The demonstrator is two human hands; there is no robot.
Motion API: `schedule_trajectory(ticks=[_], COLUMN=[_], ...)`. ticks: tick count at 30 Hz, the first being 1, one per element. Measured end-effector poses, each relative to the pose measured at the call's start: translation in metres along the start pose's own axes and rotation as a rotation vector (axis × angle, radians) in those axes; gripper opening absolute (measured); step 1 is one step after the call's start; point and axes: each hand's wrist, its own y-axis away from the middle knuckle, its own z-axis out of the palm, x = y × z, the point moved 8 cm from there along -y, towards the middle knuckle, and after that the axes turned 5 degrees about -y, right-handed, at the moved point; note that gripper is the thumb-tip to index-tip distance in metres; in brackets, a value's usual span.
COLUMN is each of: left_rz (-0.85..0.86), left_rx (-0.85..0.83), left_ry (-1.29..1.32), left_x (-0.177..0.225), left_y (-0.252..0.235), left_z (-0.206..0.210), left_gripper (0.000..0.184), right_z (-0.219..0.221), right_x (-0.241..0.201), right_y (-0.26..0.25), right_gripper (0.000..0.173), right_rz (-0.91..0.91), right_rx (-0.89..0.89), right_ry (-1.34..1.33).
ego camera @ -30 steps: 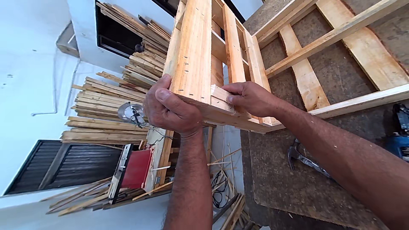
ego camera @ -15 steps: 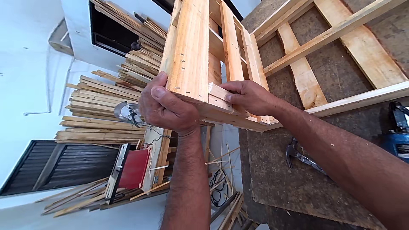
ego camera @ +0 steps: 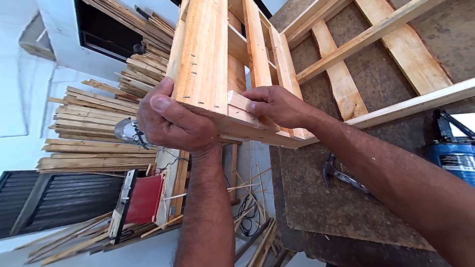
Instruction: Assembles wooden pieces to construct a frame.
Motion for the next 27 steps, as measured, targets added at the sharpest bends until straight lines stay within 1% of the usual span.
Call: schedule_trajectory(ticks=[3, 5, 7, 9, 10, 11, 12, 14, 16, 18, 19, 22, 25, 27], left_rz=[0.010, 0.002, -0.010, -0.032, -0.041, -0.041, -0.035, -0.025, -0.033, -0.062, -0.069, -0.091, -0.117, -0.146], left_rx=[-0.026, -0.052, -0.077, -0.092, -0.108, -0.128, -0.148, -0.180, -0.207, -0.223, -0.222, -0.207, -0.191, -0.173], left_ry=[0.025, 0.060, 0.081, 0.080, 0.076, 0.074, 0.077, 0.081, 0.114, 0.134, 0.134, 0.165, 0.201, 0.225], left_x=[-0.002, -0.006, -0.010, -0.017, -0.020, -0.023, -0.025, -0.027, -0.028, -0.037, -0.041, -0.044, -0.040, -0.040], left_y=[0.000, 0.002, 0.003, 0.004, 0.005, 0.006, 0.007, 0.006, 0.006, 0.008, 0.009, 0.009, 0.009, 0.010], left_z=[0.001, 0.002, 0.004, 0.005, 0.006, 0.008, 0.009, 0.011, 0.012, 0.012, 0.012, 0.011, 0.010, 0.010], left_gripper=[0.044, 0.041, 0.040, 0.041, 0.041, 0.042, 0.043, 0.045, 0.046, 0.046, 0.046, 0.045, 0.045, 0.043], right_z=[0.002, -0.003, -0.017, -0.038, -0.051, -0.061, -0.065, -0.055, -0.032, -0.012, -0.005, 0.014, 0.029, 0.032], right_x=[-0.004, -0.011, -0.024, -0.028, -0.018, 0.000, 0.026, 0.078, 0.111, 0.121, 0.121, 0.121, 0.123, 0.122], right_y=[-0.004, -0.002, 0.010, 0.034, 0.047, 0.061, 0.075, 0.095, 0.105, 0.107, 0.107, 0.105, 0.105, 0.107], right_gripper=[0.032, 0.025, 0.019, 0.018, 0.019, 0.019, 0.021, 0.027, 0.031, 0.040, 0.043, 0.042, 0.042, 0.045], right_rz=[-0.009, -0.037, -0.095, -0.127, -0.111, -0.061, 0.028, 0.203, 0.277, 0.251, 0.206, 0.075, 0.003, -0.011], right_rx=[0.007, 0.077, 0.141, 0.227, 0.297, 0.374, 0.440, 0.505, 0.514, 0.544, 0.577, 0.642, 0.605, 0.556], right_ry=[0.073, 0.148, 0.178, 0.107, 0.058, 0.018, 0.005, 0.003, 0.021, 0.062, 0.099, 0.219, 0.365, 0.430])
